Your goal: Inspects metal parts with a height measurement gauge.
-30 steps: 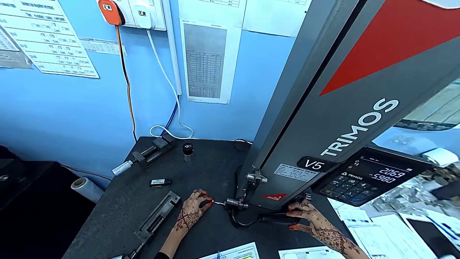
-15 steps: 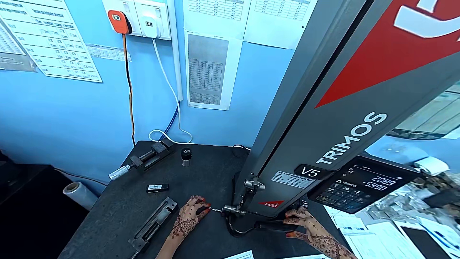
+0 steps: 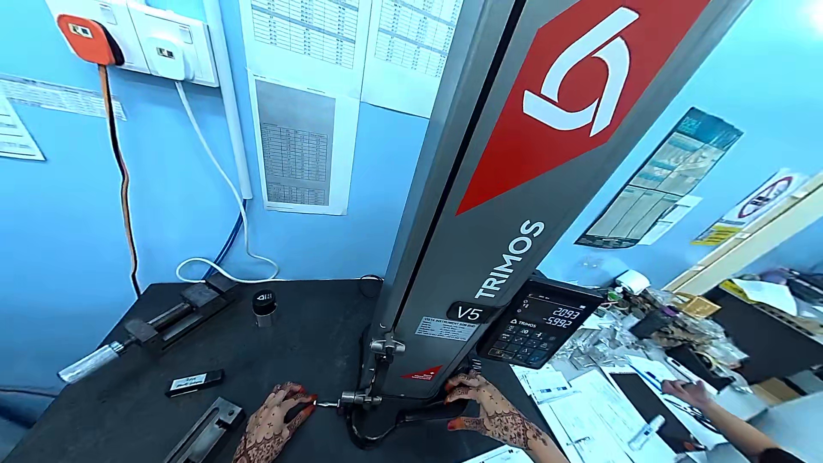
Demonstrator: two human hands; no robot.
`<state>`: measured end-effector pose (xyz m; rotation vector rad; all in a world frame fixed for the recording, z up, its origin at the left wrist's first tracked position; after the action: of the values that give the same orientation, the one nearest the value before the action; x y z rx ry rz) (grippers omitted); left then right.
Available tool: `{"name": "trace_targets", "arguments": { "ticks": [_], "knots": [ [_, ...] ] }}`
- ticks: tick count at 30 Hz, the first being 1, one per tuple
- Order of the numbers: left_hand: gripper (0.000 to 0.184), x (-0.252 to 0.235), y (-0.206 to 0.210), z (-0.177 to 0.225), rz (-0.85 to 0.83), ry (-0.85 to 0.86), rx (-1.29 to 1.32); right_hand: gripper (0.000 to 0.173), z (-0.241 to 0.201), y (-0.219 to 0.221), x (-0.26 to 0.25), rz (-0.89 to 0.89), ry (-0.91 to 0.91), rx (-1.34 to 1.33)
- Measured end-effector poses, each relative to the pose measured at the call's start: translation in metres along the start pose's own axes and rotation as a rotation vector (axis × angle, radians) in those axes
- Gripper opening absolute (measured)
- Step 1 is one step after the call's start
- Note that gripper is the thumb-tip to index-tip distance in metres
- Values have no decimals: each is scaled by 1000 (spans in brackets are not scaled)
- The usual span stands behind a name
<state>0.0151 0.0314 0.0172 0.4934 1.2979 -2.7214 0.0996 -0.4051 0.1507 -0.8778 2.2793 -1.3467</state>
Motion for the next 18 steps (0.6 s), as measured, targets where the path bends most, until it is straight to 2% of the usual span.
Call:
{"name": "trace_targets", "arguments": {
  "ticks": [2, 4, 5, 8, 11, 13, 18],
  "knots": [
    [31, -1, 0, 0, 5, -1, -1, 38, 5, -5, 3, 273, 58, -67],
    [31, -1, 1, -2, 24, 7, -18, 33, 14, -8, 1, 580, 217, -73],
    [32, 0, 2, -2, 33, 14, -24, 34, 21, -9, -1, 655, 319, -101],
    [33, 1, 3, -3, 36, 24, -25, 40, 50, -3, -9, 573, 548, -368],
    [33, 1, 3, -4, 32, 29, -23, 35, 61, 6, -17, 531, 616, -666],
    [34, 2, 3, -4, 43, 34, -30, 34, 61, 8, -23, 522, 691, -703],
    [33, 2, 1, -2, 51, 35, -35, 39, 60, 4, -34, 419, 850, -574]
  ]
}}
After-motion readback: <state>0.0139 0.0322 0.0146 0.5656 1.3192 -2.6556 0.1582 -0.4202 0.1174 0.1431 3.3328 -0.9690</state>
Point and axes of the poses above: each hand's wrist, its own x-axis away from the middle knuckle, its own y-axis out of the palm, z = x × y, the point moved 3 cm from there along -x, towards the middle knuckle, and after that the axes turned 8 degrees about y, right-handed, at the moved point
